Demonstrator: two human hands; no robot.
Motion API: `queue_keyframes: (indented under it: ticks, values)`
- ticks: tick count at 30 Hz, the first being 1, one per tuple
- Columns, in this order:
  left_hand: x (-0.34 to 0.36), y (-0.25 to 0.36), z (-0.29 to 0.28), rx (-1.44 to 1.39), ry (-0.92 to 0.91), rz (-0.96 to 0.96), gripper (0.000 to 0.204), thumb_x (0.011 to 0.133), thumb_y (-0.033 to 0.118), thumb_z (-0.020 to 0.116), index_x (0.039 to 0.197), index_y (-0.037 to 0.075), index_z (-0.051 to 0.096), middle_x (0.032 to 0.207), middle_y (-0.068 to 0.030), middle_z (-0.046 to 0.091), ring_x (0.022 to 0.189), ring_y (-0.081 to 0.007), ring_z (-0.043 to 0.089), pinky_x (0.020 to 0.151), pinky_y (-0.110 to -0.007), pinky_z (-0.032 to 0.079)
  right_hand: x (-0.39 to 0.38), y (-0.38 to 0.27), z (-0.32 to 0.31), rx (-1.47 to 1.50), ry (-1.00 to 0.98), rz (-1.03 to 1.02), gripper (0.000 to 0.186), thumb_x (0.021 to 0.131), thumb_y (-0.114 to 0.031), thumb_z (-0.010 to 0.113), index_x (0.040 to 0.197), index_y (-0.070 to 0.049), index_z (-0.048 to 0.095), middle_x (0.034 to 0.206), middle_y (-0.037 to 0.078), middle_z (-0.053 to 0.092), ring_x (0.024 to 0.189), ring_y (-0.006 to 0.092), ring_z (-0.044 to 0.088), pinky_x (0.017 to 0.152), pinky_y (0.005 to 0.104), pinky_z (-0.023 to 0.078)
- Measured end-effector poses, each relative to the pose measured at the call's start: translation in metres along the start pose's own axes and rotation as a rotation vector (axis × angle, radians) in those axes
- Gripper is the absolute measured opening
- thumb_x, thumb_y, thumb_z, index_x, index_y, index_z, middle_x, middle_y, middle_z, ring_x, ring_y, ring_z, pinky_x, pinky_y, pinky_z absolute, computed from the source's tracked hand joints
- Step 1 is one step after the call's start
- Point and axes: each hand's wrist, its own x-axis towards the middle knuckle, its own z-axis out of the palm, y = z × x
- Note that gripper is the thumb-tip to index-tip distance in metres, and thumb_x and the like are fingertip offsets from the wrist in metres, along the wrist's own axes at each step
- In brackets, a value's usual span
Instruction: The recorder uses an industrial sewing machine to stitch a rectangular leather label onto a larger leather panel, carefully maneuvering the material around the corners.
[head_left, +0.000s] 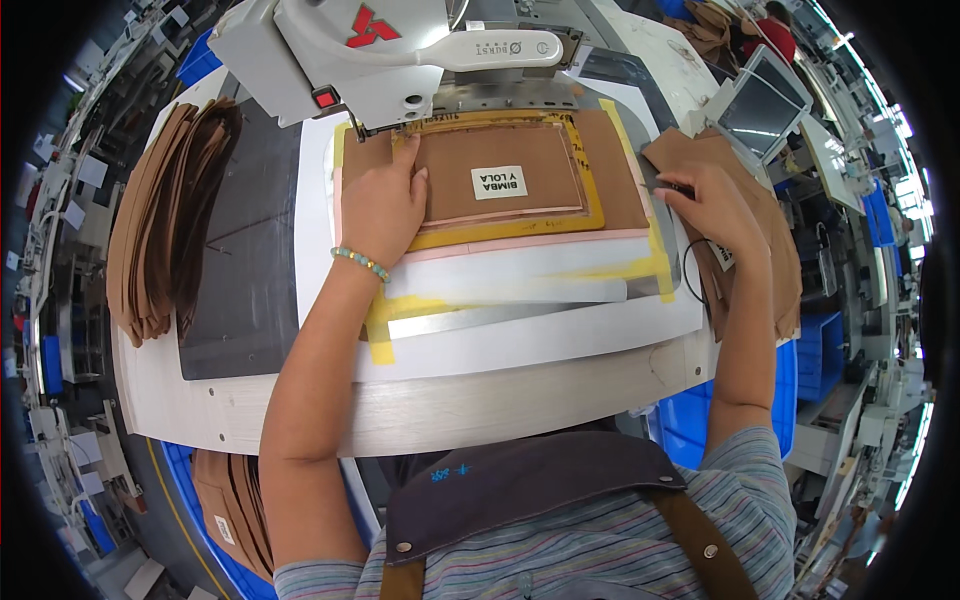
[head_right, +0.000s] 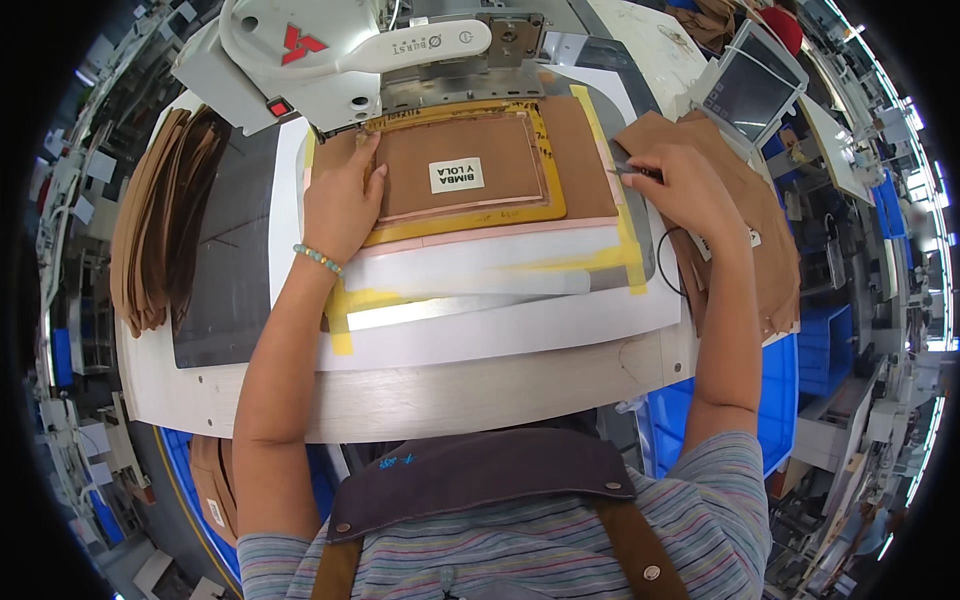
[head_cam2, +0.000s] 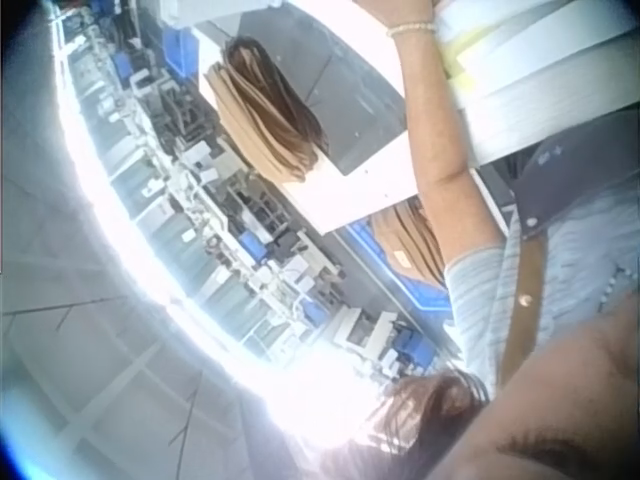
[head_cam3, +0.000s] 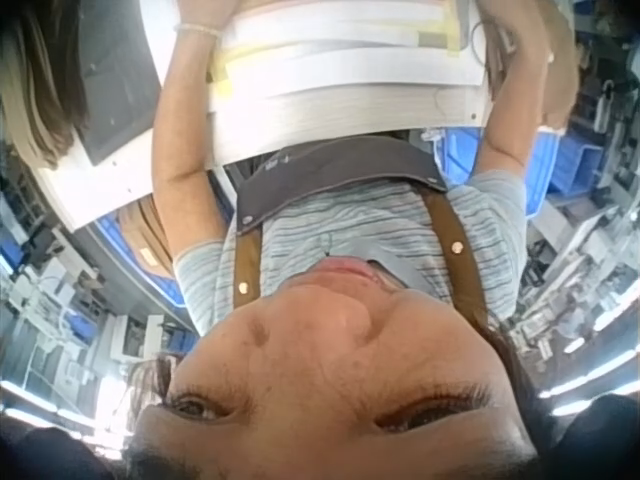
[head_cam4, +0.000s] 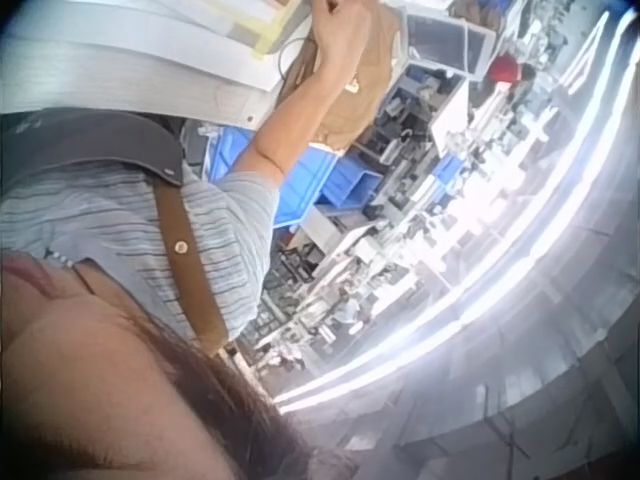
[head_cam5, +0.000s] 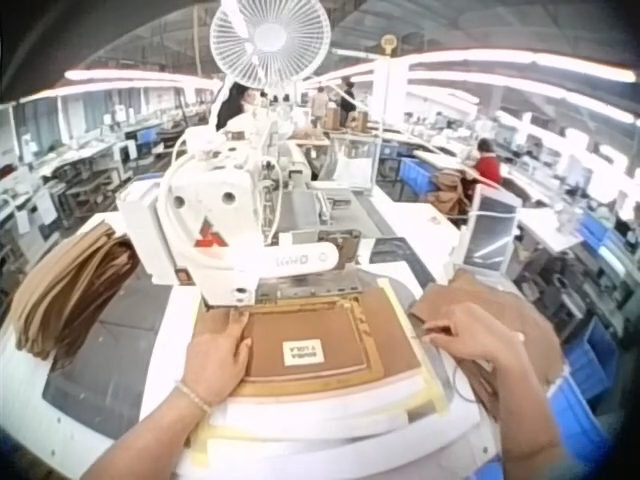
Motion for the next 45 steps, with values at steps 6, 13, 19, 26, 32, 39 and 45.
queue_keyframes:
  ticks: [6,13,19,26,32,39,45]
  values:
    - [0.009,-0.005,-0.008,0.288,-0.077,0.177,0.041,0.101,0.033,0.055,0.139,0.017,0.060,0.065,-0.0134,0.066,0.057,-0.0335,0.065,0.058,-0.045,0.053,-0.034,0.007,0.013,0.133,0.022,0.095,0.031,0.091,-0.016,0.068,0.115,0.003,0.071,0.095,0.013,0.064,0.081,0.0256,0.061,0.073,0.0348,0.047]
    - [0.015,-0.008,-0.011,0.419,-0.086,0.323,0.043,0.102,0.033,0.054,0.141,0.013,0.059,0.068,-0.0131,0.067,0.060,-0.0304,0.067,0.056,-0.041,0.055,-0.049,0.007,0.014,0.240,0.114,0.040,0.028,0.092,-0.009,0.066,0.115,0.006,0.069,0.101,0.011,0.066,0.084,0.0232,0.060,0.075,0.0332,0.048]
    - [0.006,-0.009,-0.013,0.428,-0.080,0.270,0.024,0.100,0.029,0.059,0.104,0.006,0.065,0.080,-0.0129,0.069,0.070,-0.0288,0.069,0.059,-0.039,0.057,-0.054,0.015,0.020,0.135,0.223,-0.033,0.027,0.092,-0.011,0.068,0.115,0.002,0.070,0.111,0.010,0.067,0.102,0.0282,0.063,0.086,0.0353,0.051]
    - [-0.011,-0.013,-0.024,0.062,0.099,0.137,0.016,0.096,0.024,0.066,0.094,0.008,0.063,0.071,-0.0098,0.066,0.062,-0.0286,0.065,0.053,-0.040,0.050,0.006,-0.058,0.052,0.243,0.180,-0.411,0.026,0.098,-0.017,0.063,0.118,-0.001,0.071,0.109,0.011,0.071,0.105,0.0268,0.065,0.092,0.0373,0.050]
    - [-0.019,-0.006,-0.022,-0.228,0.178,-0.050,0.013,0.095,0.019,0.069,0.094,0.006,0.067,0.063,-0.0087,0.063,0.050,-0.0236,0.056,0.050,-0.036,0.043,0.123,-0.126,0.119,0.916,-0.216,-0.040,0.023,0.096,-0.020,0.065,0.105,-0.002,0.076,0.090,0.005,0.076,0.074,0.0110,0.071,0.064,0.0260,0.058]
    - [-0.024,-0.020,-0.027,-0.377,0.173,-0.132,0.016,0.096,0.018,0.068,0.095,0.002,0.069,0.057,-0.0034,0.051,0.047,-0.0115,0.043,0.049,-0.031,0.037,0.180,-0.168,0.133,0.918,-0.340,0.191,0.016,0.092,-0.012,0.068,0.095,0.002,0.075,0.086,0.010,0.077,0.067,0.0139,0.073,0.053,0.0262,0.057]
    - [-0.025,-0.018,-0.027,-0.904,0.195,-0.284,0.020,0.102,0.016,0.061,0.092,0.001,0.069,0.061,0.0014,0.056,0.052,-0.0058,0.050,0.050,-0.024,0.041,0.179,-0.168,0.137,0.923,-0.297,0.196,0.015,0.089,-0.015,0.074,0.094,-0.001,0.074,0.084,0.008,0.076,0.067,0.0109,0.071,0.054,0.0231,0.055]
